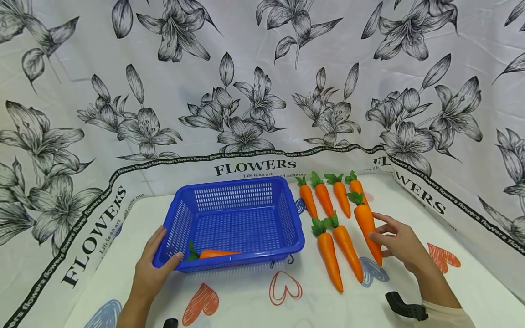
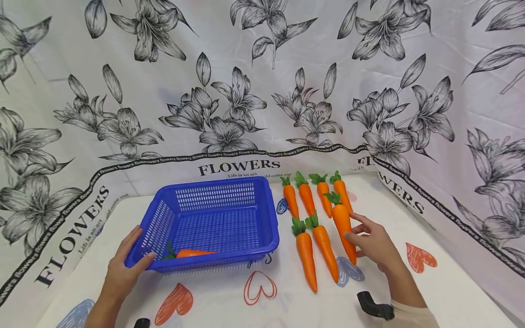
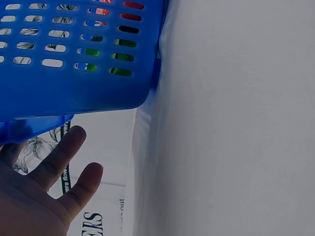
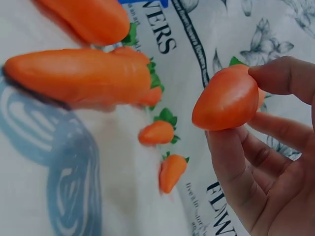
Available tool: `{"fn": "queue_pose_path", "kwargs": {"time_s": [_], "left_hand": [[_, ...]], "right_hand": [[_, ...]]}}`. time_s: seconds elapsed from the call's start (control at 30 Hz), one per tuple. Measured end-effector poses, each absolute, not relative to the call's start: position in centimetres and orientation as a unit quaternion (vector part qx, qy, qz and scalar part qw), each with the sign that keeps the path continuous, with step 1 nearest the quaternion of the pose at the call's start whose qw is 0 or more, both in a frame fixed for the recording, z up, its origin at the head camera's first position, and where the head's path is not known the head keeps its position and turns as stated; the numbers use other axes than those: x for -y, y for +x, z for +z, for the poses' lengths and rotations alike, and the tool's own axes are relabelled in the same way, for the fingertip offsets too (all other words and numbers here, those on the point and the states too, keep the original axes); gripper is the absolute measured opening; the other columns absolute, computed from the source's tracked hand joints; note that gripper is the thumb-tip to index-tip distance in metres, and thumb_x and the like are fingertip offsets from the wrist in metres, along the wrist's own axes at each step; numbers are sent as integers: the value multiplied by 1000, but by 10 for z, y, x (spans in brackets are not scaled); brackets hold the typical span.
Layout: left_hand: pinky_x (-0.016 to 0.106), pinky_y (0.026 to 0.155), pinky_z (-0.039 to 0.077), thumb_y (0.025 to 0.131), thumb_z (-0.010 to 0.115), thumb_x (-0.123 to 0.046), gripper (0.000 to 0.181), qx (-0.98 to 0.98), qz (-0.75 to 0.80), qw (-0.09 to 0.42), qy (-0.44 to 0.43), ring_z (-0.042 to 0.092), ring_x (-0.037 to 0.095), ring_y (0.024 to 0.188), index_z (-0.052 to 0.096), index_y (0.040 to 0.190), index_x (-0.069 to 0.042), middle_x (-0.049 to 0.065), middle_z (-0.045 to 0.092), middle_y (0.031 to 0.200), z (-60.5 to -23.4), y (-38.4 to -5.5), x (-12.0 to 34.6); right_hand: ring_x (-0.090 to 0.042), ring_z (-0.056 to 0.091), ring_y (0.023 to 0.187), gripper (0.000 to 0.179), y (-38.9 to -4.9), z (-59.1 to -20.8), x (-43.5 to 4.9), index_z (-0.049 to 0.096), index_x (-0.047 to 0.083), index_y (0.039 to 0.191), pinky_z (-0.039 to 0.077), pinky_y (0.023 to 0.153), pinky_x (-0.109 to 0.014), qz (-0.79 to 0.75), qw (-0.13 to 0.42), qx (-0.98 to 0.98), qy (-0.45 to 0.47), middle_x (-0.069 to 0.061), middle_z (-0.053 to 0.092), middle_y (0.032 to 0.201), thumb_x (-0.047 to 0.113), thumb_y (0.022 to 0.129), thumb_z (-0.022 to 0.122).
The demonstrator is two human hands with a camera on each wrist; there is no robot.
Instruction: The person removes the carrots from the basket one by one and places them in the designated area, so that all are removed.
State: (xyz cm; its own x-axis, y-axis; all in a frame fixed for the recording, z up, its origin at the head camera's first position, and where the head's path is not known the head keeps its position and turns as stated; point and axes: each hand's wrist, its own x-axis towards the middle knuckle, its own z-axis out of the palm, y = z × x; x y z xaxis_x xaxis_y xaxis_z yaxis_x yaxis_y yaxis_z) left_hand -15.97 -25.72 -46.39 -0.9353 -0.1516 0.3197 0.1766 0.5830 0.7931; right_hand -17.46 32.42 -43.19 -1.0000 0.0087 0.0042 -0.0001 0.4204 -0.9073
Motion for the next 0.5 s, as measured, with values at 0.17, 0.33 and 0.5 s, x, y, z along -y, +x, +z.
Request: {"fn": "queue_pose_path", "kwargs": {"time_s": [0.17, 0.33, 0.5], "left_hand": [[71, 98, 24, 85, 71, -27, 77, 873, -453, 182, -10, 20, 40, 140, 34, 151, -14, 8, 23, 157, -464, -160, 257], [71, 98, 24, 85, 71, -27, 77, 873, -450, 186, -9, 20, 40, 140, 35, 151, -14, 8, 23, 157, -464, -159, 257], [71, 99, 24, 84, 71, -26, 77, 872, -451, 188, -9, 20, 39, 140, 35, 151, -14, 7, 23, 157, -464, -159, 257]], "right_hand": [[-27, 64, 77, 71, -174, -443, -328, 35, 5, 148, 58, 60, -41, 520, -18, 853, -24, -21, 55, 104, 19, 88, 71], [-26, 62, 75, 71, -175, -452, -330, 35, 3, 147, 58, 59, -41, 509, -35, 859, -38, -19, 56, 104, 17, 87, 71], [-25, 62, 74, 72, -175, -457, -330, 35, 2, 147, 58, 59, -40, 503, -43, 862, -47, -19, 56, 104, 18, 87, 72]]}}
